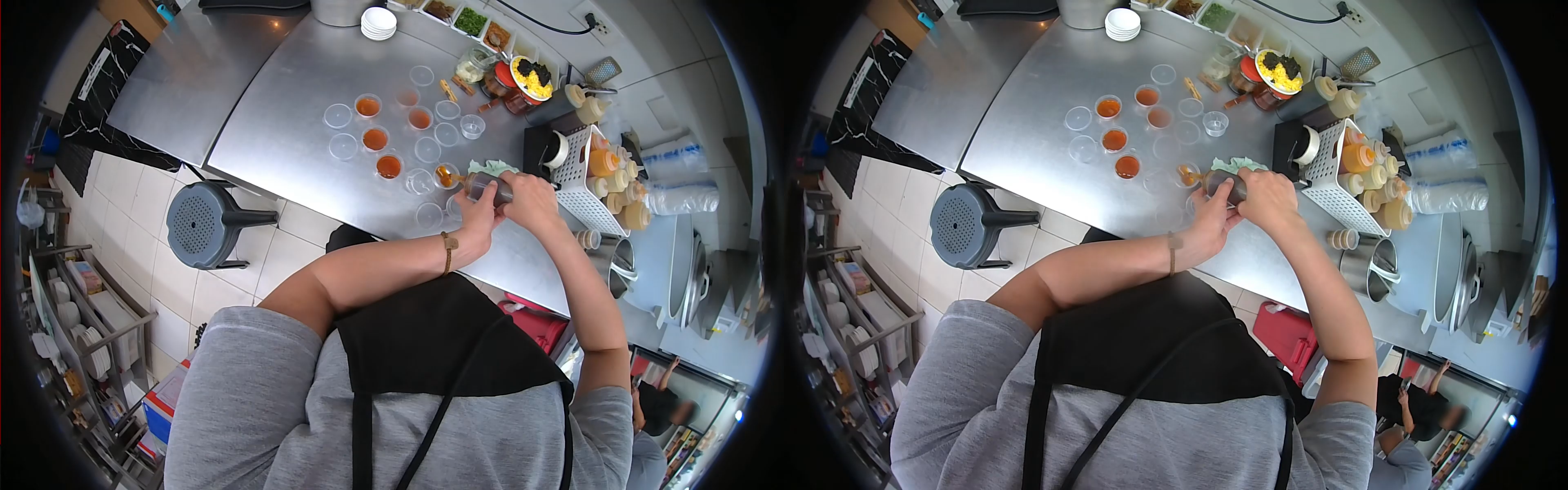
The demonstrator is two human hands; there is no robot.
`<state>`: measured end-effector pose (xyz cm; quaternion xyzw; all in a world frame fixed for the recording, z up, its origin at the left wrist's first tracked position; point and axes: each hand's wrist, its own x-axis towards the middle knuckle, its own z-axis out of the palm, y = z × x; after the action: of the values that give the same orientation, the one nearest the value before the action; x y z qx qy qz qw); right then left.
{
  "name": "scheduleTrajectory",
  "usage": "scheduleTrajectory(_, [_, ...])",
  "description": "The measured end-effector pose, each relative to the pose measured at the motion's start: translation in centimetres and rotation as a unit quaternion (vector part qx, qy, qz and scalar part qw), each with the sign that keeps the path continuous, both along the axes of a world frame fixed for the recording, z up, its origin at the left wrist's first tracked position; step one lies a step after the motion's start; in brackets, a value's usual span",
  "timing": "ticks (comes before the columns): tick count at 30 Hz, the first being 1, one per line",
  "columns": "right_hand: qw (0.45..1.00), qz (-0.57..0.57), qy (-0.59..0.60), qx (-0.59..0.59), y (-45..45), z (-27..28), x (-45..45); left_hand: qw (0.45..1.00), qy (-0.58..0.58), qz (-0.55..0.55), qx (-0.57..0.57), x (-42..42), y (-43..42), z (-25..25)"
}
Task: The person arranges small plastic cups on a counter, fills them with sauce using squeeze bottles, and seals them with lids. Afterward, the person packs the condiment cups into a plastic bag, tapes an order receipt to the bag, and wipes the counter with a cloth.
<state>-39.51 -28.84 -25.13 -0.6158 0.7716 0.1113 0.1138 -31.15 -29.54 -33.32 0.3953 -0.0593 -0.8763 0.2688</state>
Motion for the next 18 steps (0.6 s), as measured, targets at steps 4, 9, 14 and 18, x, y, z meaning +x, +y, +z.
scheduleTrajectory(4, [1.000,-0.005,0.002,0.008,-0.07,0.16,0.01,1.000,-0.003,0.001,-0.002,-0.07,0.01,0.17])
scheduleTrajectory(9, [1.000,-0.010,0.002,0.009,-0.04,0.31,0.04,1.000,0.000,0.000,-0.004,-0.10,0.00,0.19])
scheduleTrajectory(14, [1.000,-0.010,-0.005,0.003,0.13,0.12,-0.13,1.000,-0.003,0.001,-0.007,-0.24,0.09,0.03])
scheduleTrajectory(18, [1.000,-0.015,-0.013,-0.006,0.32,-0.10,-0.23,1.000,0.001,-0.001,-0.013,-0.17,0.13,0.02])
